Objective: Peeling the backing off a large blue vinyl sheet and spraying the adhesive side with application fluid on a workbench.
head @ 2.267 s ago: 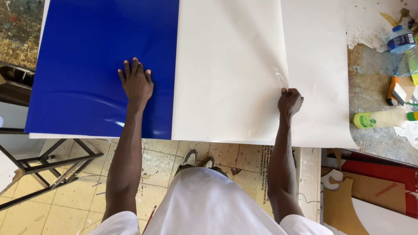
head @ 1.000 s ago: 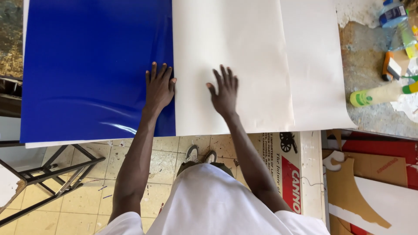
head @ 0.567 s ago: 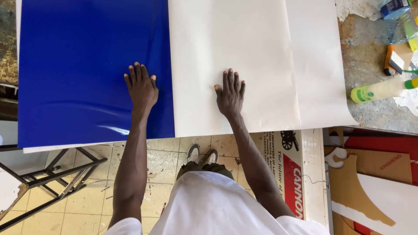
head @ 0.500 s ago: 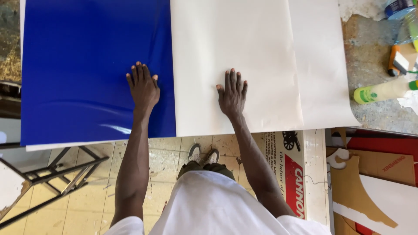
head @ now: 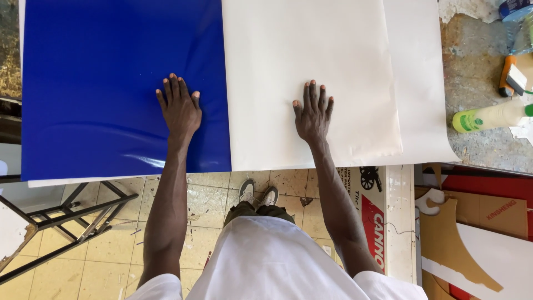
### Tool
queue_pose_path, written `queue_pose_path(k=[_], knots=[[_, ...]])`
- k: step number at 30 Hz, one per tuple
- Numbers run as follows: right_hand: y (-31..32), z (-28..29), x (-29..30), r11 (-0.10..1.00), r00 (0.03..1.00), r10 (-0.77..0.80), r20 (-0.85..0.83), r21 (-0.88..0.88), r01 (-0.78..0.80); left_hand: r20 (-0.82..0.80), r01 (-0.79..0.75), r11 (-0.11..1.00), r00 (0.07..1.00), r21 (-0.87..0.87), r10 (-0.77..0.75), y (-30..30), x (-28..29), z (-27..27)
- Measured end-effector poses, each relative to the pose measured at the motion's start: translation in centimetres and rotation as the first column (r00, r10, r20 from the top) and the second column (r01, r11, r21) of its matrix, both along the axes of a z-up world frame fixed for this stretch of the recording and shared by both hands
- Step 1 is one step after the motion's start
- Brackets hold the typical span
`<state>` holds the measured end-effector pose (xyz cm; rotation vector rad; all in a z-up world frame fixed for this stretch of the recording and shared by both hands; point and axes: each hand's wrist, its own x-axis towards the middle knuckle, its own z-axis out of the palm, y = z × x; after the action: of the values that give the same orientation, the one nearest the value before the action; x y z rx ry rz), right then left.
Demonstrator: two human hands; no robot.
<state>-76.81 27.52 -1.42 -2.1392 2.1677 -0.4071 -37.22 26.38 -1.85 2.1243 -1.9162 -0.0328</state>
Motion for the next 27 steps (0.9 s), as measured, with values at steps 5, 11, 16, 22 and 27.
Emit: queue_pose_path(k=[5,11,16,22,27], knots=[[-0.2,0.4,-2.0,0.999,1.000,-0.010,0.004,0.046,0.010,-0.005,0.007,0.999,1.000,-0.032,-0.007,0.0,0.2,-0.4],[0.0,0.4,-4.2,0.997,0.999,-0.034,0.001,0.064,0.034,0.027,0.007,0.998,1.000,-0.069,-0.005,-0.2,0.2,-1.0],[0.0,0.6,-6.4,0.996,0.999,-0.047,-0.006,0.076,0.047,0.046,0.006,0.992,0.999,-0.126,-0.001,-0.3,0.4,-2.2],[-0.4,0.9,-8.8,0.995,0.998,-0.061,-0.002,0.076,0.061,0.090,0.008,0.983,0.996,-0.185,0.009,-0.4,0.5,-2.6],[-0.8,0.1,-10.9,0.996,0.998,-0.066,0.022,0.063,0.064,0.112,-0.004,0.981,0.993,-0.194,0.026,-0.3,0.2,-2.2]])
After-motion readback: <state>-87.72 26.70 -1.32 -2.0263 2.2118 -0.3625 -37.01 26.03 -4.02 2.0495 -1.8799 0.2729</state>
